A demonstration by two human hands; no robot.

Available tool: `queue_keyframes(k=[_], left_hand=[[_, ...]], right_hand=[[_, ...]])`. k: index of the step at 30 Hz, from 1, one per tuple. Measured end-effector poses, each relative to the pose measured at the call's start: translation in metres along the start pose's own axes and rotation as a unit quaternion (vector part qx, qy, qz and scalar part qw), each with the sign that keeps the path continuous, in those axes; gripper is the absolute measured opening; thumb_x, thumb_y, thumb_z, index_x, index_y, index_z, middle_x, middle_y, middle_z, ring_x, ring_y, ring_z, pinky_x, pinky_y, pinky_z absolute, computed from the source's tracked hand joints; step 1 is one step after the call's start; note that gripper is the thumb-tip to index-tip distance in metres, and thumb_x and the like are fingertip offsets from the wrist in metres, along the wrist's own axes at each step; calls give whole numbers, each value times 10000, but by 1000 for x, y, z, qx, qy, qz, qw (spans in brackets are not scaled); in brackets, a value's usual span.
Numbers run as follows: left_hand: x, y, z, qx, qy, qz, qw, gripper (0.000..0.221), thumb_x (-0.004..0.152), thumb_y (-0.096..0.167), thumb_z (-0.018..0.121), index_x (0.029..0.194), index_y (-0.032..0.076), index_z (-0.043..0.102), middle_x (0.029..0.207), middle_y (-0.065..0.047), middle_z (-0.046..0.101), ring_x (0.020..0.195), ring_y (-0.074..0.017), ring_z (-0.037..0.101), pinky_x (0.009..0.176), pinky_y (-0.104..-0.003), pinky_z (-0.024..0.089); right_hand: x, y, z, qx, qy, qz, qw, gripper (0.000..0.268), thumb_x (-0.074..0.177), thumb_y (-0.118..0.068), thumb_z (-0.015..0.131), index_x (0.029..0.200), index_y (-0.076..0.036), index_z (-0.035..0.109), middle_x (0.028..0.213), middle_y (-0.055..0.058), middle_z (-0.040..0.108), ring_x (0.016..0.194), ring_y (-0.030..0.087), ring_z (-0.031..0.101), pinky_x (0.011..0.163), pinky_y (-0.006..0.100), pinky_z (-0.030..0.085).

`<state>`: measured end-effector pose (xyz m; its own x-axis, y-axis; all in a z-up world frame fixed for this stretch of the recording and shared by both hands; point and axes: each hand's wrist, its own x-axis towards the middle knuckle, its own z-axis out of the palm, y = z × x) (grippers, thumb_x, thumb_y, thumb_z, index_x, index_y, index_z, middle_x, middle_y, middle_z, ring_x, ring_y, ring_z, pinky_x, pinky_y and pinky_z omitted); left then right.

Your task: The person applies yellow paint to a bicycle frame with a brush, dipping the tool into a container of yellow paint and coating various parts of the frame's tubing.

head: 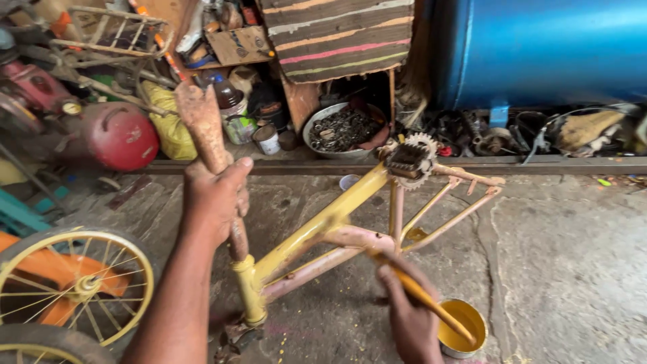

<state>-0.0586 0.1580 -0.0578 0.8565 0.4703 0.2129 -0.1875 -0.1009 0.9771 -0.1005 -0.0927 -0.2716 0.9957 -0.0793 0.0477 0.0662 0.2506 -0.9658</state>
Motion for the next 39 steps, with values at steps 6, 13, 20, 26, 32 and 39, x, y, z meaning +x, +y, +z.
queue_keyframes(k=[6, 13, 20, 26, 32, 39], left_hand=[[1, 1, 6, 9, 2, 13, 1000, 189, 879, 68, 715, 900, 73, 528, 634, -5, 518, 412, -109, 447, 352, -303, 358], [6, -6, -6, -12, -17, 12, 1000, 198, 890, 79, 716, 897, 68, 519, 641, 0, 515, 418, -105, 441, 359, -300, 366], [13, -10, -4, -3, 4, 28, 1000, 181, 883, 76, 707, 952, 44, 542, 648, -6, 532, 406, -106, 440, 349, -303, 364], [17, -12, -2, 25, 26, 31, 999, 211, 872, 86, 714, 980, 34, 540, 644, -9, 535, 408, -102, 453, 343, -302, 373], [20, -15, -3, 35, 38, 24, 998, 238, 872, 87, 734, 984, 16, 536, 634, -14, 541, 410, -105, 460, 342, -305, 372], [19, -13, -2, 17, 24, 39, 999, 226, 861, 77, 714, 1011, 38, 549, 623, -8, 518, 399, -99, 451, 340, -295, 372]], right_hand=[[-29, 26, 26, -103, -102, -228, 963, 275, 920, -191, 769, 1154, -47, 761, 1052, 68, 799, 996, 155, 726, 921, 317, 477], [-3, 2, 19, -35, -43, 66, 996, 335, 878, -200, 762, 1189, -75, 755, 1011, 84, 766, 855, 176, 643, 726, 312, 524], [-26, -21, 33, -112, 24, -57, 992, 313, 952, -197, 687, 1229, -79, 774, 958, 133, 763, 729, 196, 624, 647, 334, 518], [-50, 12, 49, -152, -188, -264, 934, 272, 967, -232, 749, 1170, -53, 766, 1072, 99, 825, 1025, 198, 741, 1060, 427, 348], [3, -8, 14, -26, 31, 81, 996, 392, 896, -224, 750, 1254, -65, 739, 964, 103, 726, 815, 192, 614, 704, 382, 548], [-44, -2, 51, -223, -99, -250, 937, 307, 907, -232, 766, 1165, -67, 783, 1037, 108, 763, 888, 144, 716, 741, 289, 591]])
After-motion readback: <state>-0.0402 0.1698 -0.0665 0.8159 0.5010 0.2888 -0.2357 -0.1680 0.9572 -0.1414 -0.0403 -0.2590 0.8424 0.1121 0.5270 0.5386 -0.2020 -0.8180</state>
